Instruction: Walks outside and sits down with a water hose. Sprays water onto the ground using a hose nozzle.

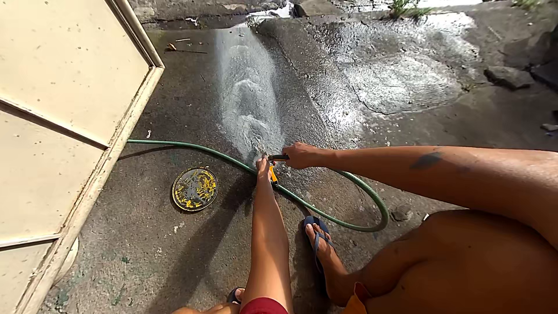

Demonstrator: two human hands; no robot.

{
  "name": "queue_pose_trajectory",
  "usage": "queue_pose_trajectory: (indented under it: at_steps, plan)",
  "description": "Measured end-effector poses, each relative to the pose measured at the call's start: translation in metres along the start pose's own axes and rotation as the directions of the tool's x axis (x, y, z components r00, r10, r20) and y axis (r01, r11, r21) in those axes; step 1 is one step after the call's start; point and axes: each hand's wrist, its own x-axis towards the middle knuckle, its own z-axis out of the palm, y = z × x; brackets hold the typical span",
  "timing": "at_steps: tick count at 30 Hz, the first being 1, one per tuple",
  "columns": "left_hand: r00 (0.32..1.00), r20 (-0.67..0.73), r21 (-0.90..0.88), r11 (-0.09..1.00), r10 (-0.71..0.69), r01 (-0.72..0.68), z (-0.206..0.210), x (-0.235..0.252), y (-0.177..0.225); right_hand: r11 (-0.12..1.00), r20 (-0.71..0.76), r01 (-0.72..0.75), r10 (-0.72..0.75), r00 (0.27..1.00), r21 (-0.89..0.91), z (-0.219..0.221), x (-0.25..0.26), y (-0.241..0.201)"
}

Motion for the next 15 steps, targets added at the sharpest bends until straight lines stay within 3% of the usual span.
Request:
queue_pose_trajectory:
  at_steps: [7, 15]
  plan:
    - [0.998, 0.056, -0.151, 0.988, 0.001, 0.008, 0.0026, 0.0051, -0.0018, 1.000, 0.002, 0.014, -0.014, 1.000, -0.001, -0.0036, -0.0066, -0.0034]
    - [1.000, 0.019, -0.116, 0.993, 0.001, 0.001, 0.0043, 0.0021, -0.0014, 1.000, 0.003, -0.004, 0.004, 1.000, -0.010, -0.0022, -0.0052, -0.0028]
